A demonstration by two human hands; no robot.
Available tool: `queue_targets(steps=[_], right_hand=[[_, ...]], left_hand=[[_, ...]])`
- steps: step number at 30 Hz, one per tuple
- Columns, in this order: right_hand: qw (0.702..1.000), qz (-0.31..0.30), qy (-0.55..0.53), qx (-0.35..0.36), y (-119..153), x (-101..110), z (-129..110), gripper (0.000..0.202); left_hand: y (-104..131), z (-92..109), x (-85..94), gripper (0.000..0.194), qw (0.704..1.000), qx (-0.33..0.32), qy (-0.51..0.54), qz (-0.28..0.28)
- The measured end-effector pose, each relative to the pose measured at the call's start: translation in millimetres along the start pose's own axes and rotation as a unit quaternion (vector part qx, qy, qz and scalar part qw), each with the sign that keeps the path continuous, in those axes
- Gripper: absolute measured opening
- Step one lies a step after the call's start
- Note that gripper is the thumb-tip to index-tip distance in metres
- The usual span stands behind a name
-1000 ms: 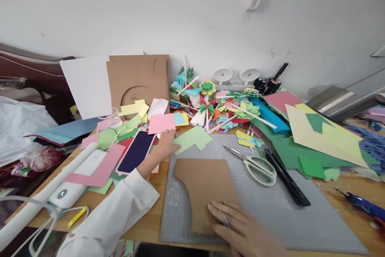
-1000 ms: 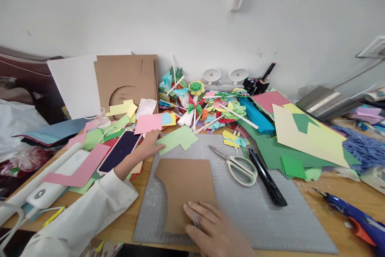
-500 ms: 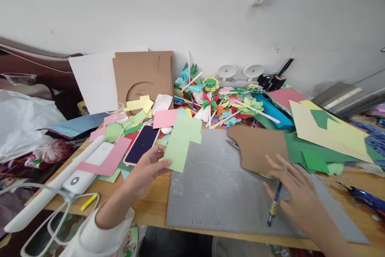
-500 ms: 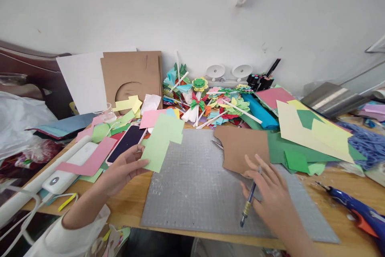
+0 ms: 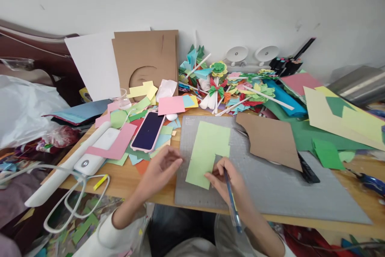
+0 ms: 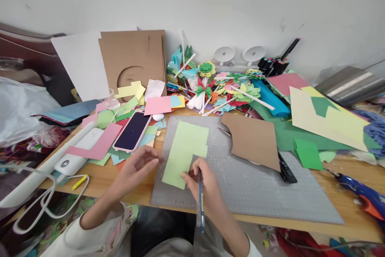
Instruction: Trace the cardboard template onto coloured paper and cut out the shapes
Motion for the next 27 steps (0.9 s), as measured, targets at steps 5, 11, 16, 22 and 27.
queue_targets(steps=[5,11,16,22,27], right_hand=[[0.998,-0.037,0.033,-0.026,3.3,-9.1,20.2,0.037],[0.989,-0.028,0.139,-0.035,8.9,-19.3,19.3,0.033],[0.976,-0.032,0.214,-0.016,10.8,-21.2,9.6,0.032],[0.965,-0.024,0.261,0.024,13.5,-25.1,-4.9,0.031],[0.963,-0.012,0.266,0.046,14.9,-24.8,-12.1,0.030]], left_hand=[[9.5,-11.2,25.4,0.009,0.980,-0.057,-0.192,-0.003],[7.3,-8.2,11.7,0.012,0.971,-0.079,-0.214,-0.068],[6.5,0.5,2.6,0.021,0.957,-0.111,-0.243,-0.110],[9.1,-1.2,-12.4,0.044,0.934,-0.115,-0.285,-0.185],[10.1,-1.3,-8.1,0.051,0.949,-0.118,-0.237,-0.174]])
Point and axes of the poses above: each hand's wrist, its own y-axis away from the middle knuckle, its own x-axis out of the back of the hand, z = x × y, the point moved 10 cm from there along -y, towards the middle knuckle, and after that the axes turned 13 degrees about -x, right-handed, at the moved point
